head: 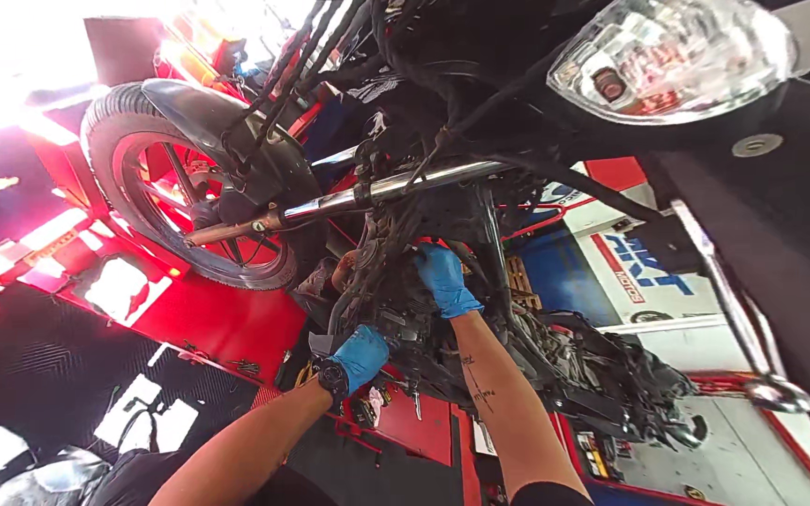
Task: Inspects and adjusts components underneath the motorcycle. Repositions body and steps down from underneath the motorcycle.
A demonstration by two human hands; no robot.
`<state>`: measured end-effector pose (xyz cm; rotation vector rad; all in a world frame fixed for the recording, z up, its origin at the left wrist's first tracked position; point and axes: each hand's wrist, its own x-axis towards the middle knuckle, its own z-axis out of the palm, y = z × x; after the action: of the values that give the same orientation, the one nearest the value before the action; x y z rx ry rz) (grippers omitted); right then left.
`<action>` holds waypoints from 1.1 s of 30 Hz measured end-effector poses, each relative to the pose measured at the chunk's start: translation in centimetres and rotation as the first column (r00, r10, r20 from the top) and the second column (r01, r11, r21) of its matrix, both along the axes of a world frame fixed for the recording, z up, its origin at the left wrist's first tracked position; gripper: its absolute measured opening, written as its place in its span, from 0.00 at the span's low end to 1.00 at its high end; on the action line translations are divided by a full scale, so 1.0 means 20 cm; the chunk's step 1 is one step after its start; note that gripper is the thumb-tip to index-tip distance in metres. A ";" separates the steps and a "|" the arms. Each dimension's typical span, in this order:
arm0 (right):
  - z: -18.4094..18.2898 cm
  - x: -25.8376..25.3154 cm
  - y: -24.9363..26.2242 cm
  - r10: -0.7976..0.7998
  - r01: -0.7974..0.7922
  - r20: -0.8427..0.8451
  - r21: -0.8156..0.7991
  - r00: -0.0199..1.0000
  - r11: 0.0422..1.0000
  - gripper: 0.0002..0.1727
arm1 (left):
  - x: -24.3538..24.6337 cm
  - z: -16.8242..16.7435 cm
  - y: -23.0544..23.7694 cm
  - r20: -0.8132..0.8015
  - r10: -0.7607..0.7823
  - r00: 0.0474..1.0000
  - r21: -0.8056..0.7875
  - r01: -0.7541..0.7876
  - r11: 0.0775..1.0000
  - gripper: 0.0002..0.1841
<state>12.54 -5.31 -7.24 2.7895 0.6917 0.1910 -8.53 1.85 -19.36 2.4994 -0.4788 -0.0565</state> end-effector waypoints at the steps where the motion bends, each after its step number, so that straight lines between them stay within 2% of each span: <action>1: 0.00 0.01 -0.01 -0.010 0.010 0.001 -0.005 1.000 1.000 0.16 | 0.00 -0.01 0.00 0.005 0.006 1.000 -0.009 -0.006 1.000 0.13; 3: 0.00 0.04 -0.03 0.024 -0.024 -0.032 0.000 0.999 1.000 0.15 | -0.01 0.02 0.01 -0.007 -0.002 1.000 -0.024 0.002 1.000 0.14; 5: 0.02 0.03 -0.01 0.036 -0.039 -0.080 -0.028 0.996 0.999 0.14 | -0.04 0.16 0.10 -0.135 -0.087 0.987 0.017 0.090 0.996 0.18; 7: 0.06 0.00 0.02 -0.001 -0.009 -0.114 -0.087 0.993 0.996 0.14 | -0.05 0.22 0.13 -0.176 -0.108 0.978 0.034 0.115 0.993 0.19; 10: 0.06 -0.01 0.06 -0.061 0.051 -0.075 -0.132 0.995 0.990 0.16 | -0.05 0.20 0.11 -0.151 -0.085 0.985 0.042 0.092 0.995 0.19; 13: 0.01 0.00 0.06 -0.042 0.041 -0.014 -0.108 0.999 0.993 0.14 | -0.03 0.14 0.08 -0.119 -0.076 0.990 0.027 0.080 0.996 0.17; 15: 0.01 0.00 0.08 -0.045 0.036 -0.064 -0.133 0.997 0.991 0.15 | 0.00 0.02 0.03 -0.015 -0.024 1.000 -0.023 0.024 0.999 0.14; 17: 0.05 -0.03 0.12 -0.100 0.072 -0.142 -0.189 0.985 0.979 0.20 | 0.00 0.00 0.02 0.007 -0.022 1.000 -0.031 0.022 0.999 0.13; 19: 0.06 -0.04 0.11 -0.083 0.060 -0.140 -0.158 0.987 0.986 0.19 | 0.00 0.00 0.01 0.006 -0.015 1.000 -0.024 0.016 1.000 0.13; 21: 0.01 0.00 0.05 0.019 -0.023 -0.050 -0.079 0.999 0.997 0.14 | 0.00 0.00 0.01 -0.001 -0.011 1.000 -0.018 0.011 1.000 0.13; 24: -0.03 0.00 0.03 0.030 -0.027 0.045 -0.066 0.999 0.997 0.14 | 0.00 0.00 0.01 0.003 -0.013 1.000 -0.024 0.013 1.000 0.13; 29: -0.04 0.00 0.03 0.082 -0.081 0.004 -0.070 0.997 0.994 0.17 | 0.00 -0.01 0.01 0.022 -0.008 1.000 -0.021 0.009 1.000 0.13; 33: -0.02 -0.03 0.05 0.046 -0.045 0.020 -0.054 0.999 0.998 0.16 | -0.04 0.17 0.11 -0.115 -0.117 0.987 0.033 0.121 0.992 0.19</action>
<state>11.89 -4.38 -7.70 2.7186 0.7442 0.2077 -9.34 4.12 -16.03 2.4878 -0.5847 -0.2546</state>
